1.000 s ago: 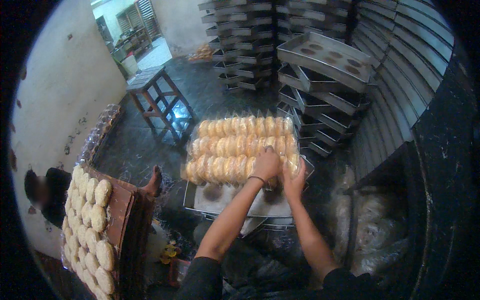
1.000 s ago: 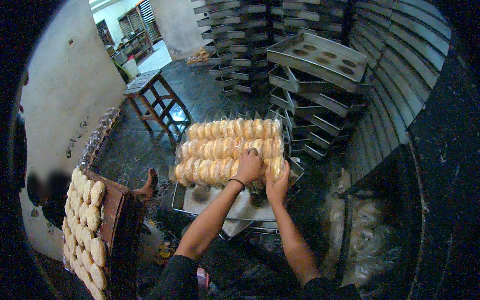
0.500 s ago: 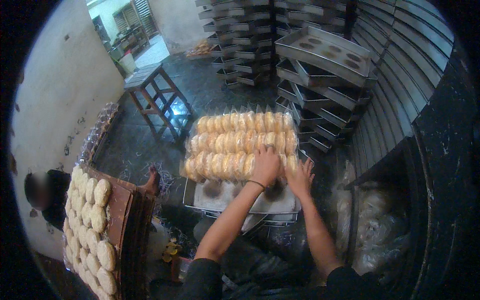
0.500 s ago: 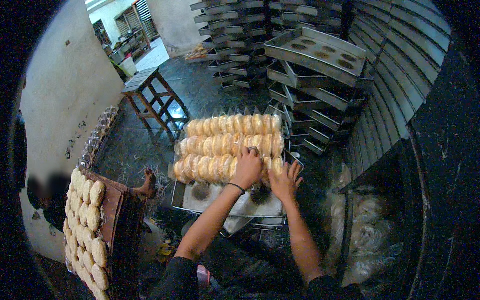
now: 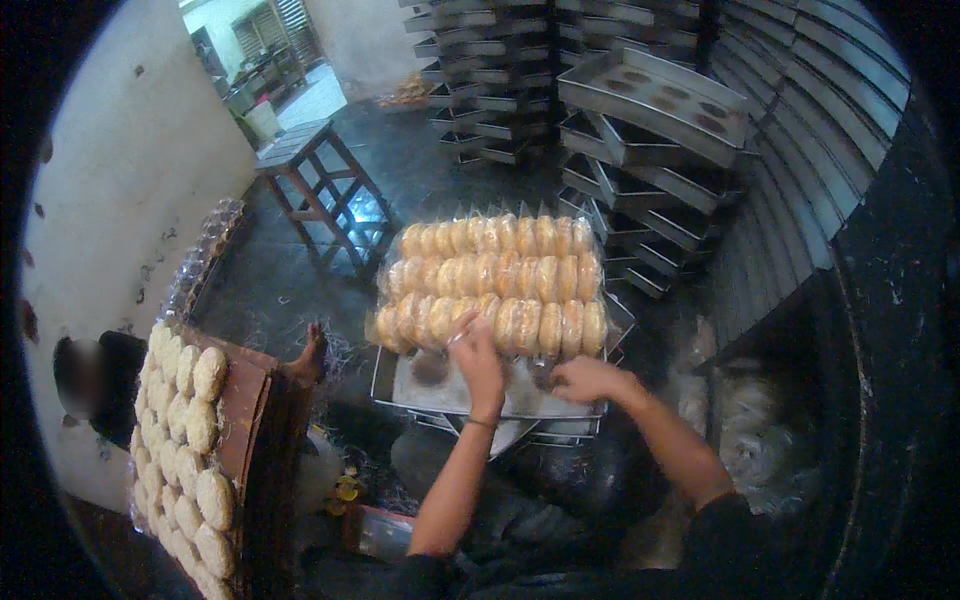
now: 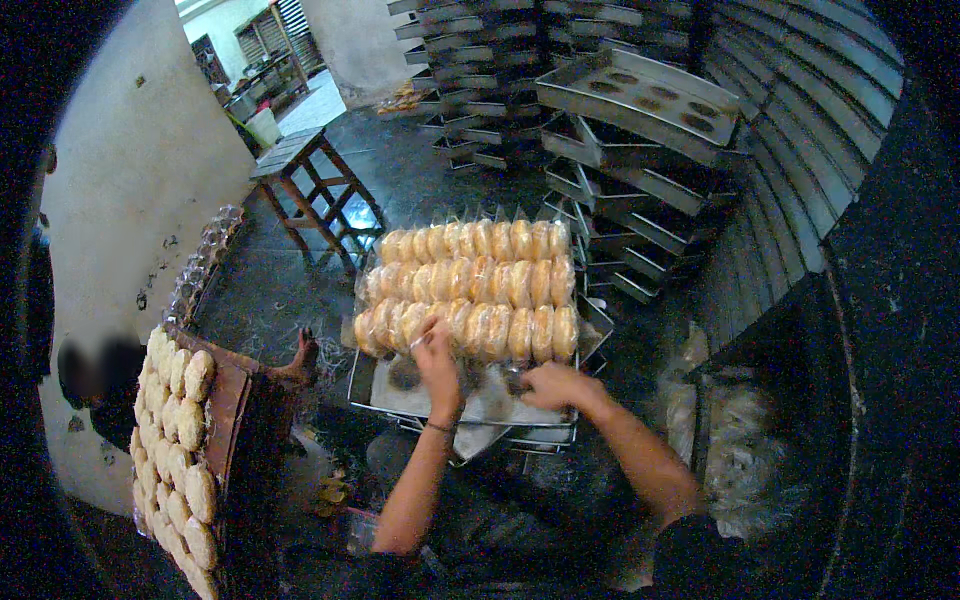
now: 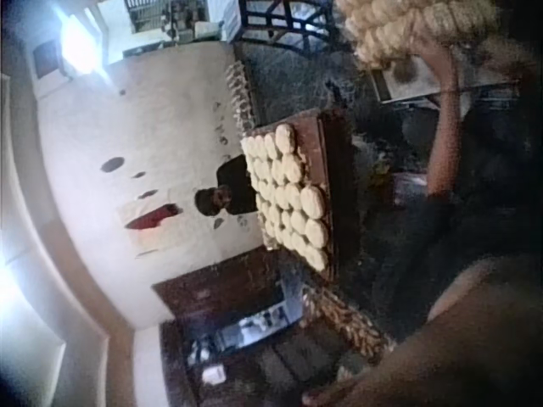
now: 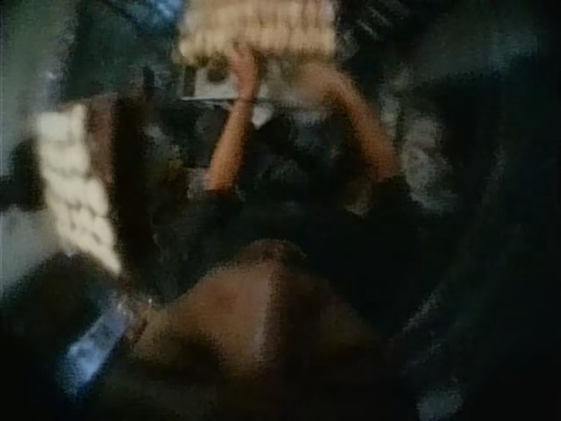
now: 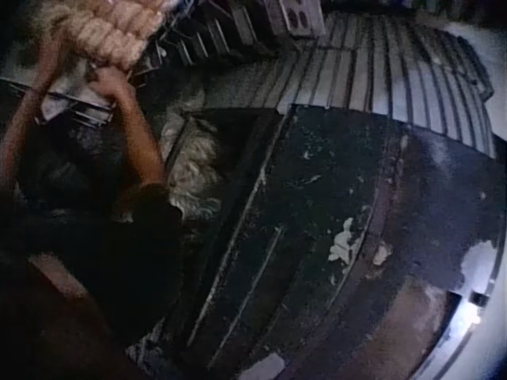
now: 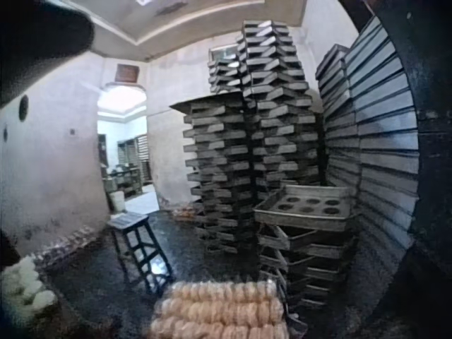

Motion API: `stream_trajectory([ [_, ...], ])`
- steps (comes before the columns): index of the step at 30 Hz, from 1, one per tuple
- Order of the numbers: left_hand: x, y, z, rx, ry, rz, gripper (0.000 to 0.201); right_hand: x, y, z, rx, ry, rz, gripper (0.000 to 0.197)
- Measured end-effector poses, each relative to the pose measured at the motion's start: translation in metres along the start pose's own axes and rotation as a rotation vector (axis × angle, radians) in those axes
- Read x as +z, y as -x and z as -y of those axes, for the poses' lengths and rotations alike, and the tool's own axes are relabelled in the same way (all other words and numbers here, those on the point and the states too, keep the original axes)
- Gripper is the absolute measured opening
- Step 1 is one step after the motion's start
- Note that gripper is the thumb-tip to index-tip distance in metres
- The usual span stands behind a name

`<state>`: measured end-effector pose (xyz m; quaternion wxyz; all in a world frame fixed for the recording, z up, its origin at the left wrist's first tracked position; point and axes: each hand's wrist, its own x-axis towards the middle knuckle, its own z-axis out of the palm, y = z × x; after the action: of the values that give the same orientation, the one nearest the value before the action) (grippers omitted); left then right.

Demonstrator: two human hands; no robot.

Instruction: The person repeatedly picks up round bread rolls from a wooden table, places them into clear plastic bags, and arranges the packaged rolls on a metal tray. The task is performed by hand in a repetitive assembly-line manner.

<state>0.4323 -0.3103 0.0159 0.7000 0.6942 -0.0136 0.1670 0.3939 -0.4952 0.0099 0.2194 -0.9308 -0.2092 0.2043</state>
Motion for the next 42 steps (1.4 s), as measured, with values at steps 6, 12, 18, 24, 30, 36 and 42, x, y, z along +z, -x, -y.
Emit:
stream_trajectory([
  [6,0.017,0.012,0.03,-0.431,0.395,-0.451,0.066,0.011,-0.021,-0.033,0.132,0.09,-0.034,0.036],
  [12,0.062,-0.017,0.082,-0.464,0.083,-0.639,0.077,0.017,-0.016,-0.003,-0.063,0.002,0.197,0.037],
  [18,0.002,-0.019,0.053,-0.351,0.185,-0.731,0.078,0.017,-0.032,0.002,-0.208,-0.171,-0.008,0.042],
  [24,-0.061,-0.077,0.072,-0.391,-0.056,-0.801,0.072,0.025,-0.039,-0.007,-0.103,-0.258,-0.135,0.037],
  [30,-0.046,-0.086,0.059,-0.447,-0.009,-0.771,0.076,0.035,-0.024,-0.021,-0.19,-0.183,-0.169,0.036],
  [36,-0.034,-0.083,0.047,-0.36,0.404,-0.665,0.086,-0.018,-0.005,-0.022,0.116,-0.125,-0.124,0.039],
  [42,-0.071,-0.059,0.042,-0.377,0.361,-0.644,0.083,-0.017,0.007,0.026,0.037,-0.103,-0.106,0.035],
])
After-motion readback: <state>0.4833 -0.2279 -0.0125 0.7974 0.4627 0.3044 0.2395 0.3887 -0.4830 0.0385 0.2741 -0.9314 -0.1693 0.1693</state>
